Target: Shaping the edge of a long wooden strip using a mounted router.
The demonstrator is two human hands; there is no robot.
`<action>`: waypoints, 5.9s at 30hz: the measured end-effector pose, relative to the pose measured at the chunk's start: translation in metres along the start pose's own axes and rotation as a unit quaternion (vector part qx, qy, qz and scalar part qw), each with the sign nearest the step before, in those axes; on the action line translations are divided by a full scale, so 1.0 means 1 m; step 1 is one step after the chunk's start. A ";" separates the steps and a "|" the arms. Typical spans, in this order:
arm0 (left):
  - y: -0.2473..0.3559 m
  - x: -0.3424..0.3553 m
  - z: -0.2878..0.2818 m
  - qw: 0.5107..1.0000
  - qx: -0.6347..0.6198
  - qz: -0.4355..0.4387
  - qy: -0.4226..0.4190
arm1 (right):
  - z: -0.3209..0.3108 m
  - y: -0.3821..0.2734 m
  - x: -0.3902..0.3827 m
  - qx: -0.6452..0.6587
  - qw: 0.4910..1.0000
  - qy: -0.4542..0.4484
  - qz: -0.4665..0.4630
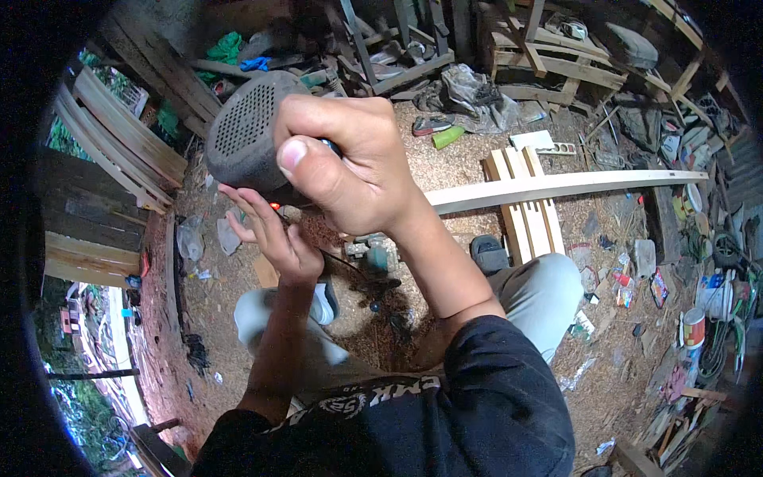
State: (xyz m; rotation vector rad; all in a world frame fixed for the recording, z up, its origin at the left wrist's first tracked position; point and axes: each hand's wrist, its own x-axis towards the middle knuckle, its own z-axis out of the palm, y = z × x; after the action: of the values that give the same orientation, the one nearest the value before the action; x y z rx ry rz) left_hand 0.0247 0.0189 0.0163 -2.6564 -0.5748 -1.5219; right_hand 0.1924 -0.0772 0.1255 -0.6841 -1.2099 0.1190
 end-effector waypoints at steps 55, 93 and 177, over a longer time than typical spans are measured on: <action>-0.103 -0.062 -0.033 0.983 -0.158 -0.096 -0.018 | -0.017 0.167 -0.043 -0.262 0.916 0.251 0.171; -0.114 -0.033 -0.043 0.949 -0.242 -0.195 0.056 | 0.065 0.187 -0.469 0.209 0.517 0.159 0.815; -0.114 -0.040 0.001 0.976 -0.174 -0.108 0.080 | -0.004 0.245 -0.471 -0.017 0.682 0.481 0.551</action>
State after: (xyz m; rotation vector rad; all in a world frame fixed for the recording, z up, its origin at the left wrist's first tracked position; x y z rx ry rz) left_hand -0.0303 0.1137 -0.0355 -2.7481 -0.6592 -2.0481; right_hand 0.0851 -0.0886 -0.3947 -1.2240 0.3526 0.6504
